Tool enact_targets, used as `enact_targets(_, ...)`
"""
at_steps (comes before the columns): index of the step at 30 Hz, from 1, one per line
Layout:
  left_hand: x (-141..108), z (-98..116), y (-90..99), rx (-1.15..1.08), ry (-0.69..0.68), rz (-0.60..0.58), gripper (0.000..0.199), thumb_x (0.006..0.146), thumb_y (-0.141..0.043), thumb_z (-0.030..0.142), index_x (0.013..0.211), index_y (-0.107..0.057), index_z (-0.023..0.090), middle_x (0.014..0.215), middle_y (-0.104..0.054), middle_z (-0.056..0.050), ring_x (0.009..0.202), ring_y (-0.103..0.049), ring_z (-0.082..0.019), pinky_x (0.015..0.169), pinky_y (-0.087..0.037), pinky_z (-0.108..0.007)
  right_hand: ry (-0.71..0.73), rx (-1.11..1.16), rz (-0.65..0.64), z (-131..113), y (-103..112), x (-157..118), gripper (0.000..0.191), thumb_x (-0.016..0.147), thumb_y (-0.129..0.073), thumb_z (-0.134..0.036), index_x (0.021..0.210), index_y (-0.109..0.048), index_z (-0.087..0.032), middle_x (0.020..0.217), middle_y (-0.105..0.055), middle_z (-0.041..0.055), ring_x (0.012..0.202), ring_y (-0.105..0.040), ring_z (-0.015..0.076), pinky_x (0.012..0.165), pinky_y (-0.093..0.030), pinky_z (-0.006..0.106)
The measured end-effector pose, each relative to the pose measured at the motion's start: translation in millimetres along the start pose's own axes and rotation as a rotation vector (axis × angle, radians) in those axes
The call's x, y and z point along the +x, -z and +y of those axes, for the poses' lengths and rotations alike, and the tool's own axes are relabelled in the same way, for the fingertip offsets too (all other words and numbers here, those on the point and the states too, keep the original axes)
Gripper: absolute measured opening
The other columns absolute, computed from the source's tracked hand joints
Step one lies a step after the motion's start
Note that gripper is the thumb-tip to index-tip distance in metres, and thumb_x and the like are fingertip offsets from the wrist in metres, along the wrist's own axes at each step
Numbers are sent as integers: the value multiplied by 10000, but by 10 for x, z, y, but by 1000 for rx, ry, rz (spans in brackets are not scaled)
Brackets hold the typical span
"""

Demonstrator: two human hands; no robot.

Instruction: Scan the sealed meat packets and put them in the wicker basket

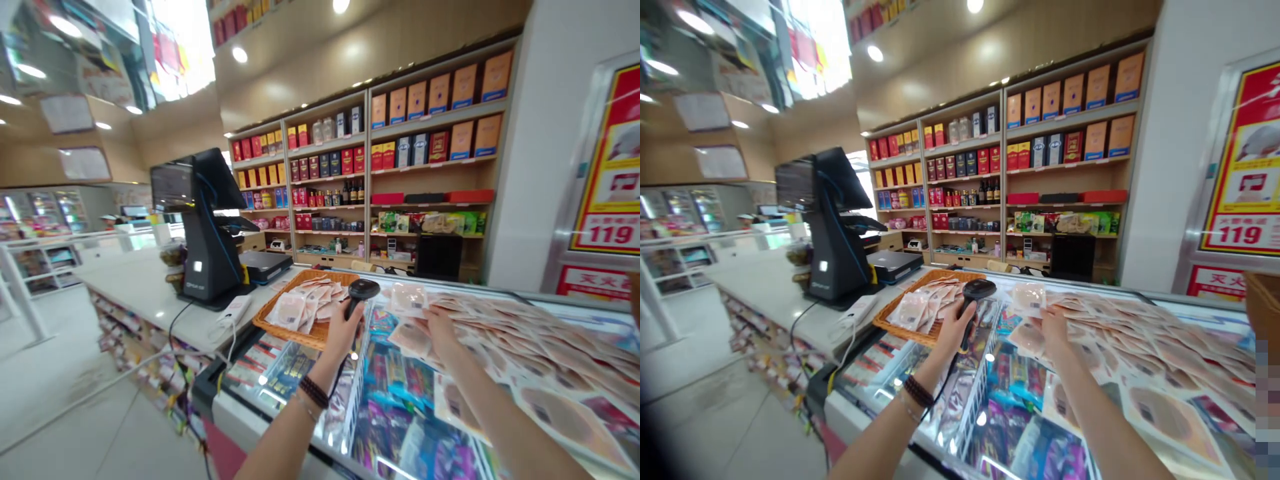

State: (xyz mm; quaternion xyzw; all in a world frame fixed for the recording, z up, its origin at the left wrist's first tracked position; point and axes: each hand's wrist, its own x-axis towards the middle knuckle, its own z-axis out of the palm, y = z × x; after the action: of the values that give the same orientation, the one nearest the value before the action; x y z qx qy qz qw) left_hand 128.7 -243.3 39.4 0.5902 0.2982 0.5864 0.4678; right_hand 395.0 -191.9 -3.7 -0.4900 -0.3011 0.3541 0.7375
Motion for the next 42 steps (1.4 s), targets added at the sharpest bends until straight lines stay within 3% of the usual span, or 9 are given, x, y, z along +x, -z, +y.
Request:
enact_targets(3,48,221,356,47,-70,147,722,800,-818,915,870,-620,225,664,-600,44,422,-484,-80,410,-330,-217,-118,22,7,-56,-467,-80,261,781,-816,-148,884,-621,-289,762,-761,5,718,-818,220,647,-744,306)
enact_targets(12,-181,676,1443,219,-82,439,778,714,-834,962,802,-613,221,677,-619,25,451,-517,-94,385,-346,-201,-71,-70,-339,290,-2070,-758,294,740,-826,-204,759,-556,-318,726,-724,-8,752,-793,257,697,-758,430)
enact_targets(15,-288,644,1672,245,-93,508,769,733,-823,958,798,-609,222,665,-612,29,468,-521,-92,416,-385,-196,-48,-130,-532,468,-2375,-1042,225,737,-803,-211,748,-601,-308,788,-777,14,798,-814,278,760,-744,460)
enact_targets(19,-408,501,1842,276,-60,523,741,780,-798,945,820,-619,227,646,-598,37,462,-513,-99,414,-376,-195,187,-306,-808,622,-2460,-1297,34,799,-776,-269,830,-785,-281,884,-860,48,968,-843,328,924,-699,477)
enact_targets(21,-454,441,1856,289,-55,535,733,790,-789,940,819,-624,227,630,-591,37,452,-505,-101,409,-367,-199,339,-468,-827,632,-2386,-1330,120,858,-739,-268,890,-854,-271,970,-891,68,1063,-837,340,1013,-664,480)
enact_targets(24,-500,408,1787,282,-54,536,756,746,-808,951,788,-620,220,624,-603,28,449,-509,-95,425,-395,-206,495,-676,-729,559,-2181,-1261,279,941,-656,-182,1022,-915,-243,1178,-902,122,1213,-812,333,1141,-599,470)
enact_targets(29,-481,405,1500,255,19,437,768,692,-836,953,786,-634,218,625,-624,22,441,-516,-101,398,-395,-212,606,-742,-569,308,-1612,-904,360,971,-617,-105,1126,-911,-242,1309,-864,116,1298,-762,293,1236,-528,454)
enact_targets(35,-242,273,958,112,10,260,756,691,-893,914,784,-626,214,632,-641,21,428,-525,-92,394,-375,-202,468,-629,-272,-163,-482,-317,238,866,-683,-114,921,-848,-276,1130,-855,59,1243,-749,298,1273,-511,511)
enact_targets(42,-14,117,68,-34,7,69,756,718,-880,920,817,-605,222,654,-631,38,418,-509,-78,401,-366,-204,358,-718,51,-589,935,153,18,855,-793,-276,851,-777,-268,1022,-862,84,1145,-796,330,1221,-556,550)
